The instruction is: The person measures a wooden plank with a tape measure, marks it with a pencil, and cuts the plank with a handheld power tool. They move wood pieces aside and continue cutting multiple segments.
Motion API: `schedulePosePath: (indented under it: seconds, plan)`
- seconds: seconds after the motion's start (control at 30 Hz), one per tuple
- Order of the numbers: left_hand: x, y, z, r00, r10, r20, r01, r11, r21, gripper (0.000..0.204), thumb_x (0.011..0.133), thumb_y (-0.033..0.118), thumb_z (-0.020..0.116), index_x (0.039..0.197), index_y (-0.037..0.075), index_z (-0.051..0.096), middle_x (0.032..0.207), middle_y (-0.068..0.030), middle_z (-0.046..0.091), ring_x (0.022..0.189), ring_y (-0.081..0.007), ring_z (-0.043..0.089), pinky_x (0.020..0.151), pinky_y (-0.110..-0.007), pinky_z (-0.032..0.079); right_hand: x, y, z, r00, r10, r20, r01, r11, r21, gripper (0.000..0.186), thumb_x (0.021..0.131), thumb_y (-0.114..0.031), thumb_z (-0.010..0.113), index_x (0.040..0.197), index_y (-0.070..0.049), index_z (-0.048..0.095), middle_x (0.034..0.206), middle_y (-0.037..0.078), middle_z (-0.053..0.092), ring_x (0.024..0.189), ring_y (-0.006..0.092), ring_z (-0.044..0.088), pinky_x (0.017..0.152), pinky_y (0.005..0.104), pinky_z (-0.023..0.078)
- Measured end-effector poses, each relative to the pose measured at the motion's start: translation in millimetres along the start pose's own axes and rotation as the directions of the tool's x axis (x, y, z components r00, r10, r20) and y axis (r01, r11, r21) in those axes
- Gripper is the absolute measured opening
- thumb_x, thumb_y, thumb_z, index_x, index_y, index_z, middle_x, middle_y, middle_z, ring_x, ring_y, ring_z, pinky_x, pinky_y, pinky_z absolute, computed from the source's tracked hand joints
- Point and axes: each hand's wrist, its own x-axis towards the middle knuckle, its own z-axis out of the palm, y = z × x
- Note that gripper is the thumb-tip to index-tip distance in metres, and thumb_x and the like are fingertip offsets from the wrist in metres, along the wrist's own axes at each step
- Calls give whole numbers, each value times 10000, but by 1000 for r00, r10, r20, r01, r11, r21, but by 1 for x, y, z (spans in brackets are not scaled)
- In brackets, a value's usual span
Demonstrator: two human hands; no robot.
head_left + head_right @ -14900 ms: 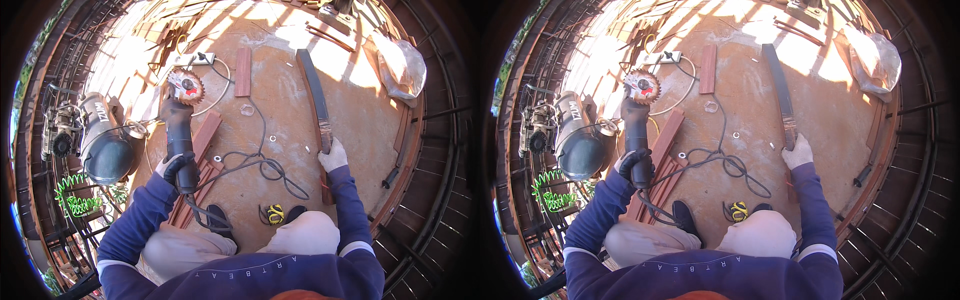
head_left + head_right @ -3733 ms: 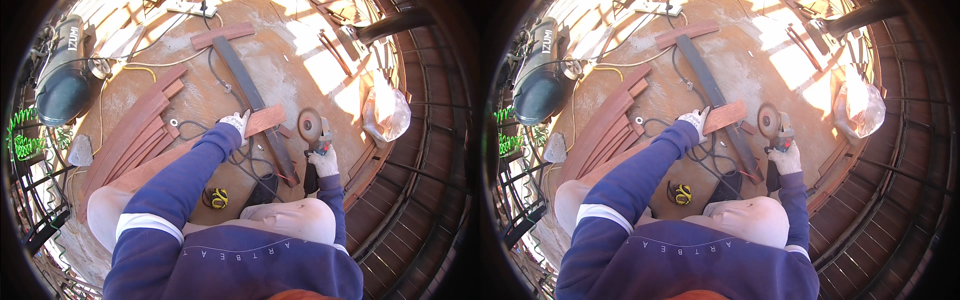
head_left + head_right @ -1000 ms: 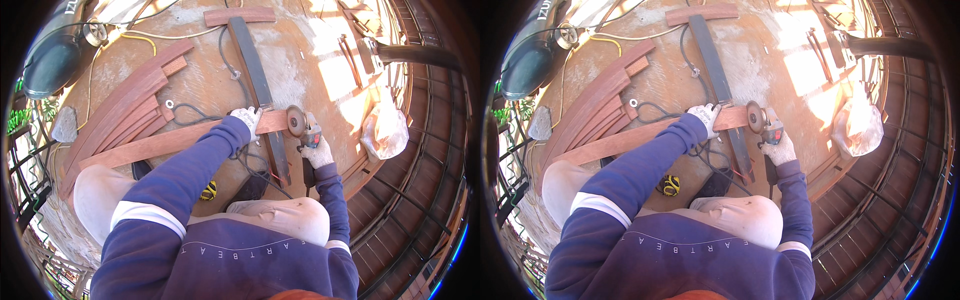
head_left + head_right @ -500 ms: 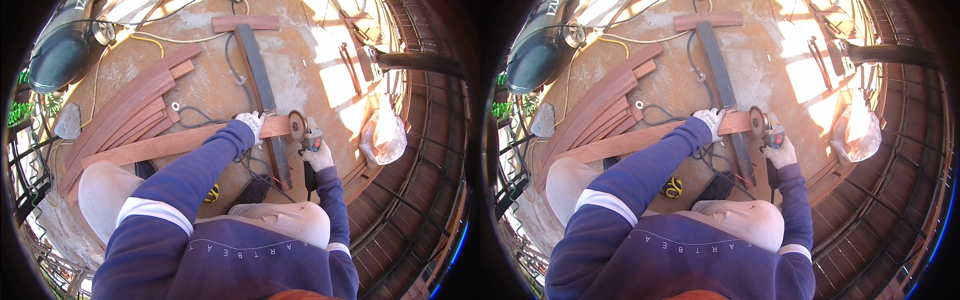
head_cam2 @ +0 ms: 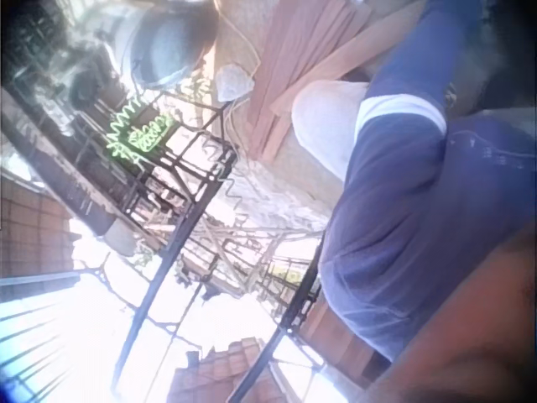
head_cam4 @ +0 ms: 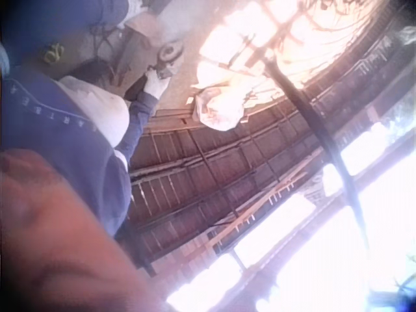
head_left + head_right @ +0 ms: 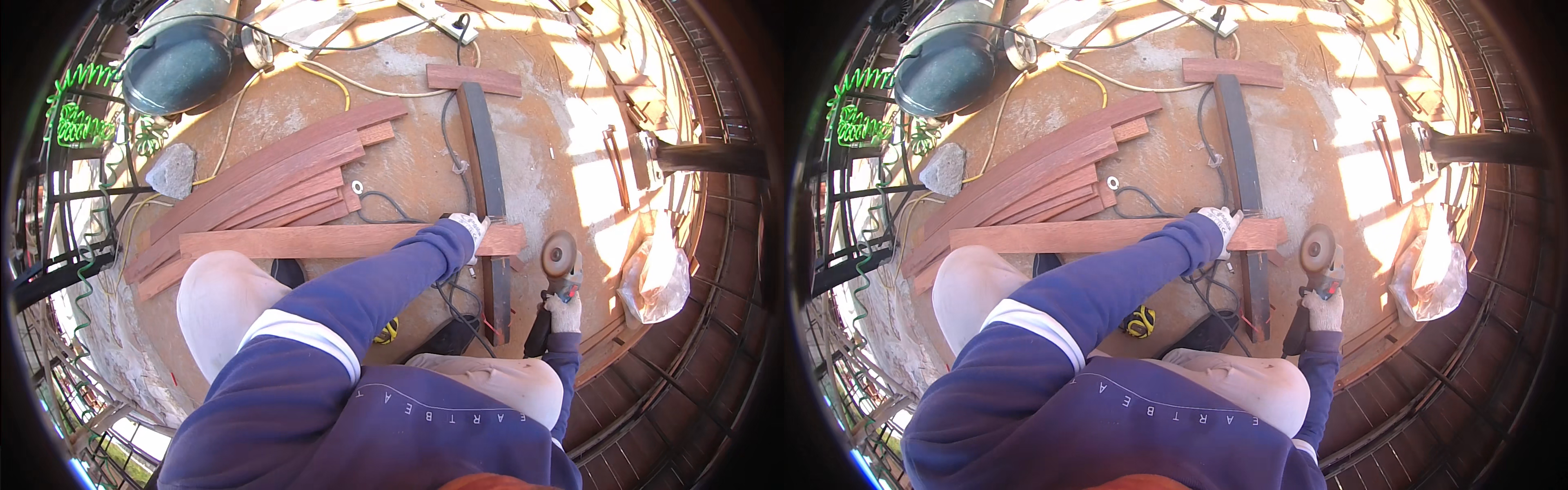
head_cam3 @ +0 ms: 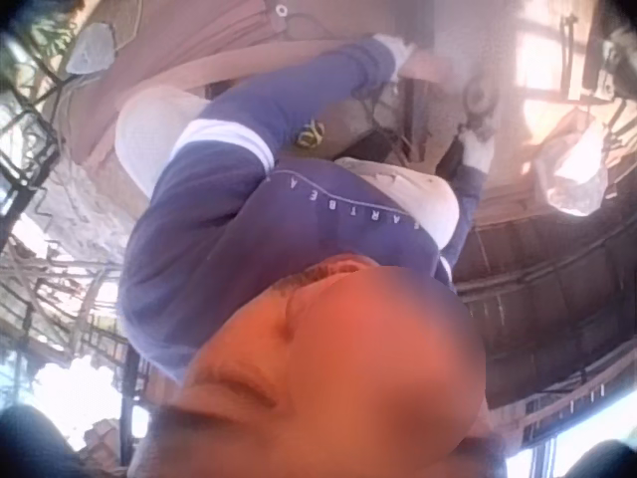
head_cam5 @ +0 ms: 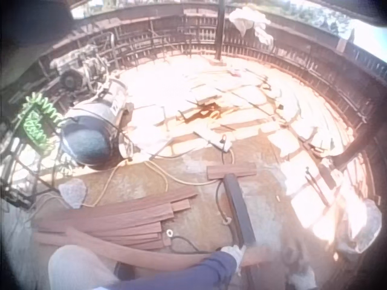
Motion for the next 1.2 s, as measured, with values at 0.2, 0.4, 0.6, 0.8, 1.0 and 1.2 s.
schedulePosePath:
  seconds: [0.2, 0.4, 0.6, 0.8, 1.0, 1.2]
  plan:
    - [-49, -75, -83, 955, -227, -192, 227, 974, -23, 815, 744, 390, 798, 1408, 43, 476, 1252, -224, 651, 1157, -357, 653, 981, -439, 533, -9, -8, 9, 998, 59, -34, -52, 984, 172, 474, 735, 83, 621, 1195, -5, 545, 920, 112, 657, 627, 213, 650, 577, 352, 563]
    - [-112, -191, -138, 821, -513, -250, 534, 845, 18, 922, 723, 382, 794, 1501, 67, 411, 1362, -209, 606, 1246, -343, 603, 1060, -416, 488, -17, -13, 24, 1000, 26, 2, -26, 981, 194, 448, 733, 76, 640, 1167, -4, 559, 898, 71, 641, 692, 176, 645, 627, 323, 553]
    - [-159, -238, -144, 667, -714, -213, 735, 678, 28, 977, 752, 387, 792, 1561, 90, 331, 1467, -183, 515, 1345, -318, 520, 1122, -420, 431, -16, -1, 33, 999, -37, 19, 34, 992, 119, 389, 745, 63, 655, 1117, -2, 565, 897, 45, 635, 722, 148, 636, 665, 289, 530]
    - [-158, -233, -120, 558, -649, -517, 739, 672, -46, 874, 833, 513, 727, 1525, 90, 401, 1476, -171, 499, 1355, -346, 487, 1134, -442, 409, -16, 5, 37, 997, -75, -22, 78, 984, 158, 369, 762, 58, 637, 1118, -8, 569, 840, 77, 641, 621, 188, 637, 566, 326, 542]
    - [-152, -213, -58, 601, -706, -375, 747, 663, -50, 930, 792, 620, 728, 1508, 104, 437, 1529, -152, 446, 1401, -325, 435, 1160, -470, 366, -24, -9, 37, 1000, -14, 0, 14, 989, 146, 388, 738, 60, 662, 1103, -17, 553, 880, 46, 623, 727, 156, 644, 651, 302, 539]
    - [-138, -215, -69, 560, -776, -290, 798, 599, -63, 976, 729, 600, 788, 1504, 117, 443, 1543, -137, 429, 1423, -327, 402, 1175, -480, 339, -31, -11, 36, 999, -25, 34, 19, 984, 179, 409, 705, 54, 675, 1092, -19, 564, 896, 23, 607, 743, 137, 615, 680, 288, 522]
